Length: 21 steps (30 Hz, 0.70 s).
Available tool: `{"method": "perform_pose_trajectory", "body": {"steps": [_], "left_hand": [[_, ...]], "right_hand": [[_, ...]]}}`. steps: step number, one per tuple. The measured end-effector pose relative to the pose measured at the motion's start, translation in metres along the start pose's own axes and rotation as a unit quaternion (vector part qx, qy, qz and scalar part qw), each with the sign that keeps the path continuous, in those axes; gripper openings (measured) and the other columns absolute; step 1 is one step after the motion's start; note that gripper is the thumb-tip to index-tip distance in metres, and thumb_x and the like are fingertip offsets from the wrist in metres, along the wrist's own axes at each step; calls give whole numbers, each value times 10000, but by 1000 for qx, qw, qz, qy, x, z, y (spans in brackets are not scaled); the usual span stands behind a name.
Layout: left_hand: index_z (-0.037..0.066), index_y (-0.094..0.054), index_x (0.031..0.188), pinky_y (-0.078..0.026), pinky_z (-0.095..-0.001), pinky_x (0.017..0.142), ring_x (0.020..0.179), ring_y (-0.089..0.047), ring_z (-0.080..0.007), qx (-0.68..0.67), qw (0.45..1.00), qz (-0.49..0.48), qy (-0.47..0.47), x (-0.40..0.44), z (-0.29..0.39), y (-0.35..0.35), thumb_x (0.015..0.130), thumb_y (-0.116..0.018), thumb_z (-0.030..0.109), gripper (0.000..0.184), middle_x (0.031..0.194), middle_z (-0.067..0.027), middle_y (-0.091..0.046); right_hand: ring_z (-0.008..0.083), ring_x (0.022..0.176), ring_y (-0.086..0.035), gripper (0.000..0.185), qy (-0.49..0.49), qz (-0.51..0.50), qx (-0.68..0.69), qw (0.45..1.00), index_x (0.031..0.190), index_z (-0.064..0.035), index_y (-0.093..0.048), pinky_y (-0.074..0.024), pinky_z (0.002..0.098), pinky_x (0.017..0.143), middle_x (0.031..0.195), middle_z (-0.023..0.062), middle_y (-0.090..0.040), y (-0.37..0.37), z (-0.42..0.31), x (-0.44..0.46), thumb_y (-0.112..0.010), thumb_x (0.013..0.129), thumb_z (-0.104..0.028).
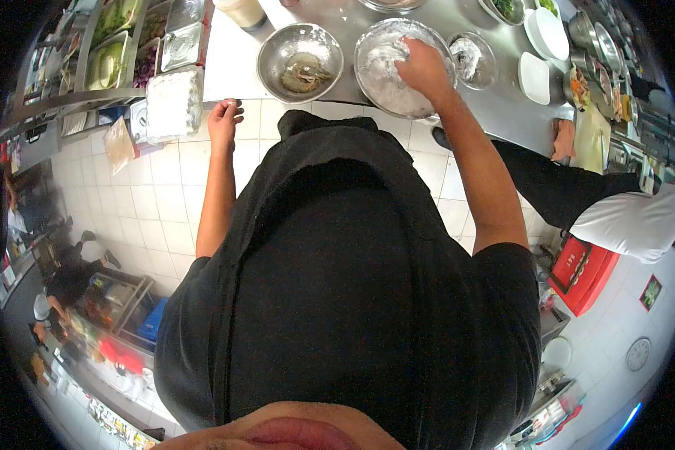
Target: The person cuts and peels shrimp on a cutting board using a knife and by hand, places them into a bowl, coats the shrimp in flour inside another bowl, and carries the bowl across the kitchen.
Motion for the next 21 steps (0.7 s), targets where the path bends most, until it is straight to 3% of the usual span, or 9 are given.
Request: {"method": "perform_pose_trajectory", "body": {"steps": [5,8,11,17,18,21], "left_hand": [[43,-619,949,-495,-255,654,777,-620,-130,9,1000,7,8,-2,3,-2,909,-590,143,111,895,-48,-655],[39,-620,961,-497,-255,653,767,-616,-121,4,1000,9,12,-3,-1,0,904,-591,132,113,875,-41,-651],[42,-606,978,-494,-256,655,780,-617,-131,6,1000,9,16,-5,-1,1,905,-595,127,113,914,-55,-655],[39,-597,998,-489,-251,640,777,-614,-135,-1,1000,7,22,-6,-7,4,897,-601,107,122,931,-64,-659],[39,-597,1002,-488,-250,637,776,-613,-135,-1,1000,6,25,-7,-7,3,895,-602,107,127,932,-65,-659],[40,-597,1014,-488,-252,642,784,-614,-139,2,1000,3,24,-4,-7,0,897,-601,108,135,940,-66,-659]], "right_hand": [[379,1120,-557,628,-52,-83,-58,993,1235,35,-532,-431,398,969,1181,272,-579,-9,28,1,-723,695,-226],[377,1132,-549,613,-27,-259,-88,962,1201,59,-537,-417,399,986,1182,288,-571,-42,35,-12,-710,677,-209],[406,1066,-578,510,-61,-178,-78,979,1111,59,-584,-462,410,927,1124,287,-598,-52,64,1,-673,693,-220],[410,1035,-591,467,-77,-77,62,992,1067,58,-615,-471,418,898,1076,281,-621,13,31,25,-649,692,-218],[392,1036,-599,496,-80,-22,-17,996,1102,44,-612,-474,415,903,1094,266,-623,6,34,29,-646,688,-227],[374,1044,-602,519,-122,-73,-61,988,1124,31,-614,-472,414,920,1105,251,-626,-35,51,33,-650,680,-235]]}}
Point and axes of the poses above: each hand's wrist, its own x-axis towards the middle knuckle, its own y-axis out of the back of the hand, z = x × y, the point moved 7 cm from there along x, towards the middle knuckle
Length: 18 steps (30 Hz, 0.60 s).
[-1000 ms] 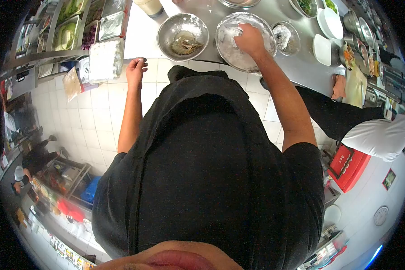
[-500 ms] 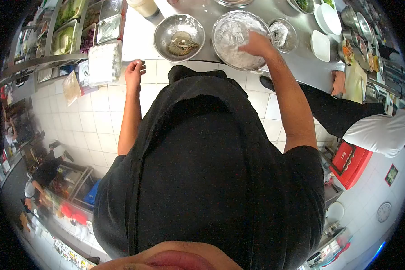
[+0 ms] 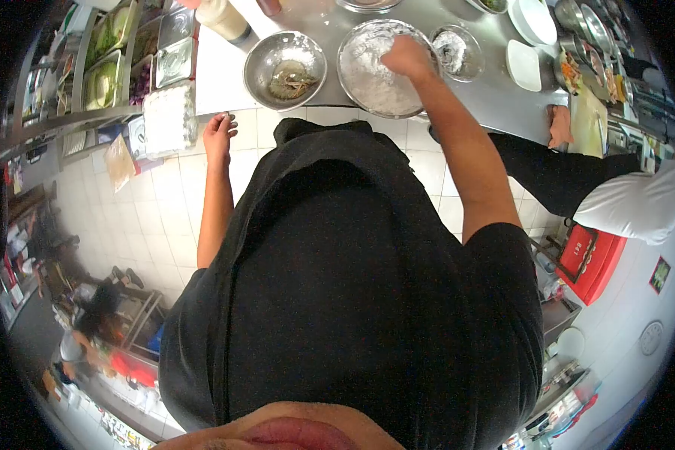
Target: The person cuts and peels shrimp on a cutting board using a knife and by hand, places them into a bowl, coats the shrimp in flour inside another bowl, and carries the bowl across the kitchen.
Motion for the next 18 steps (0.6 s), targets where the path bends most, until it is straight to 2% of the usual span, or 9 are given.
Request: {"method": "perform_pose_trajectory", "body": {"steps": [7,10,13,15,18], "left_hand": [[24,-596,1063,-490,-241,644,783,-608,-122,7,1000,1,5,-3,-5,2,906,-581,100,175,929,-54,-652],[28,-595,1066,-488,-239,638,779,-609,-118,3,1000,3,11,-3,-7,4,908,-579,96,173,934,-57,-655],[31,-596,1068,-485,-231,631,779,-610,-115,4,1000,0,12,-3,-8,6,905,-577,90,175,939,-58,-659],[31,-598,1066,-483,-228,629,774,-609,-114,9,1000,1,16,-4,-6,5,905,-578,89,173,939,-58,-659],[32,-600,1063,-481,-226,626,768,-607,-112,14,1000,0,16,-6,-2,1,903,-579,88,170,938,-58,-659]], "right_hand": [[361,1057,-598,506,6,122,69,990,1144,15,-611,-456,406,950,1106,227,-633,22,-14,-30,-634,676,-176],[368,1052,-597,512,7,121,117,986,1148,-5,-614,-457,401,944,1095,220,-638,53,-18,-42,-652,675,-198],[320,900,-651,584,31,170,104,979,1185,16,-586,-498,383,833,1020,218,-662,100,3,-47,-704,675,-242],[276,777,-658,553,1,221,108,969,1152,22,-602,-511,362,742,920,185,-681,132,35,-47,-724,677,-236],[249,734,-657,558,-25,237,75,968,1155,29,-599,-510,347,693,862,176,-685,145,107,-25,-727,673,-220]]}}
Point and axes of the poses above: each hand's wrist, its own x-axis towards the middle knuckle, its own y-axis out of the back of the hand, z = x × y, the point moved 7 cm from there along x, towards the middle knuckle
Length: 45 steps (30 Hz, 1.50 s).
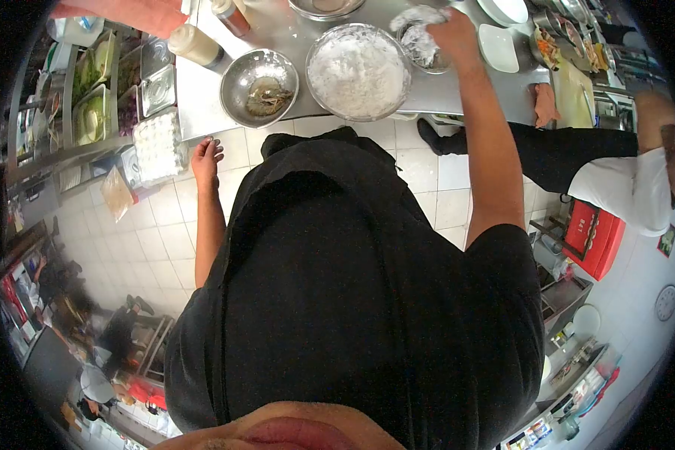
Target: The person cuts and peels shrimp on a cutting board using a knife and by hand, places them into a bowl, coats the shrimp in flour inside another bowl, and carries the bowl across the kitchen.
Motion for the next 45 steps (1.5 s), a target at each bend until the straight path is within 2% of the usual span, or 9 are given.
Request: {"method": "perform_pose_trajectory", "body": {"steps": [3,13,17,22,26,29,33,40,45], "left_hand": [[31,-601,1059,-479,-228,624,765,-605,-113,0,1000,-7,-4,2,-2,-3,898,-585,91,172,929,-57,-657],[15,-595,1092,-480,-238,638,783,-609,-126,29,1000,-9,4,-4,-8,0,884,-605,107,228,925,-59,-647],[16,-599,1097,-483,-238,630,763,-616,-136,30,1000,-1,0,-6,-18,8,896,-596,108,221,944,-73,-661],[10,-603,1117,-490,-244,641,779,-629,-140,65,998,20,3,-15,-19,11,887,-602,114,253,955,-77,-669],[8,-605,1121,-489,-237,648,774,-628,-135,70,997,24,2,-17,-14,8,886,-604,124,262,956,-74,-670],[5,-601,1108,-485,-238,651,781,-626,-132,56,998,23,-1,-13,-11,6,895,-599,124,244,943,-72,-671],[1,-598,1105,-484,-242,654,788,-624,-128,29,999,10,-13,-13,-1,-4,900,-596,124,239,934,-65,-672],[-1,-613,1088,-494,-251,680,806,-626,-128,-21,999,-4,-46,-25,27,-14,909,-583,111,213,951,-61,-673],[3,-608,1090,-505,-263,699,823,-634,-139,-53,998,-2,-27,-33,25,-10,915,-572,104,206,960,-67,-675]], "right_hand": [[404,973,-623,474,-126,-63,43,989,1034,32,-640,-491,403,866,993,258,-657,-18,64,9,-657,649,-244],[425,982,-618,442,-161,2,-51,986,995,33,-661,-479,431,887,1021,269,-648,-70,120,10,-592,681,-270],[428,963,-621,419,-71,-53,-96,991,962,19,-676,-488,433,867,981,264,-652,-86,153,36,-603,695,-295],[429,895,-619,354,-43,32,-64,996,939,-24,-670,-492,450,802,911,269,-651,-13,45,17,-609,708,-284],[193,793,-644,337,-120,-92,291,945,1061,12,-663,-500,329,723,893,126,-691,-43,-2,7,-675,761,-140],[151,793,-633,311,-77,-129,339,929,1077,-6,-661,-498,312,716,894,113,-686,-54,-101,-20,-665,787,-120],[284,880,-665,399,225,-211,174,935,1146,-54,-634,-510,372,796,980,174,-680,-109,-232,-56,-661,761,-158],[350,1057,-598,446,308,-378,-101,867,1186,-70,-610,-484,436,882,1117,187,-638,-223,-308,-130,-599,741,-107],[335,1077,-593,492,331,-370,-99,862,1239,-100,-582,-478,434,908,1123,165,-637,-233,-316,-139,-583,747,-91]]}}
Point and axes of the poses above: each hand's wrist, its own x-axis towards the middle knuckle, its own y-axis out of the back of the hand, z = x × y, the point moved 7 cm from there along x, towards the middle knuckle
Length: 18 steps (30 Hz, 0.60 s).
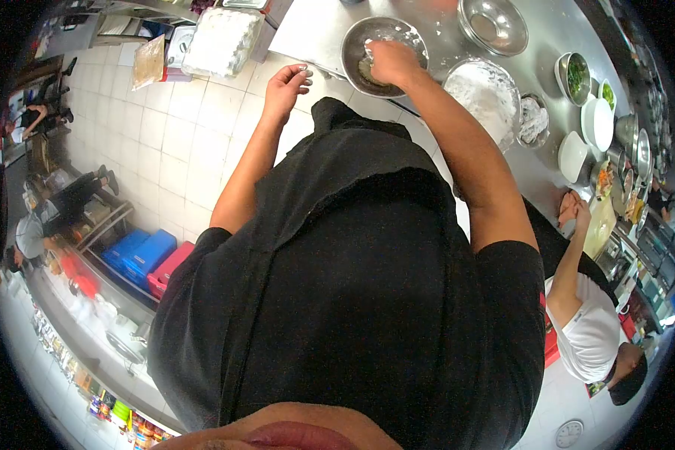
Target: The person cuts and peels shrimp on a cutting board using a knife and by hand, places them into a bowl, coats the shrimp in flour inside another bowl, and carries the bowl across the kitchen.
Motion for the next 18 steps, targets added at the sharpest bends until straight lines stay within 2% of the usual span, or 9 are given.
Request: {"method": "perform_pose_trajectory", "body": {"steps": [8,11,12,15,16,18], "left_hand": [[8,-611,1086,-505,-265,699,819,-635,-138,-7,1000,-26,0,6,5,6,914,-573,102,200,963,-63,-675],[11,-616,1090,-505,-264,700,818,-633,-136,9,999,-51,-13,11,15,1,914,-573,103,203,965,-58,-673],[13,-618,1094,-505,-263,700,822,-633,-136,10,998,-59,-15,13,16,0,916,-570,102,205,969,-58,-673],[13,-611,1107,-504,-258,696,824,-627,-133,6,997,-68,-20,18,25,-4,914,-571,92,213,973,-63,-668],[13,-608,1112,-504,-257,695,824,-623,-131,3,997,-74,-24,19,29,-5,914,-573,89,215,972,-63,-666],[17,-610,1110,-502,-256,699,833,-621,-129,10,996,-87,-28,21,34,-9,916,-579,93,211,971,-62,-667]], "right_hand": [[344,1029,-608,527,-13,88,74,993,1246,-79,-570,-478,430,895,1118,179,-638,22,18,-2,-613,724,-135],[354,1020,-612,551,-65,78,182,978,1251,-67,-562,-481,415,876,1107,191,-640,53,26,-19,-635,713,-162],[353,1021,-616,571,-59,125,175,975,1255,-67,-560,-481,389,870,1112,210,-634,65,33,-27,-659,707,-194],[277,1005,-632,573,-41,215,175,960,1252,31,-533,-467,334,880,1118,191,-647,108,48,-68,-682,724,-137],[211,959,-624,589,-49,227,182,956,1261,58,-513,-469,303,857,1096,143,-654,112,67,-78,-687,731,-132],[181,927,-609,593,-105,239,223,939,1264,62,-508,-470,288,838,1072,122,-650,125,99,-117,-691,733,-129]]}}
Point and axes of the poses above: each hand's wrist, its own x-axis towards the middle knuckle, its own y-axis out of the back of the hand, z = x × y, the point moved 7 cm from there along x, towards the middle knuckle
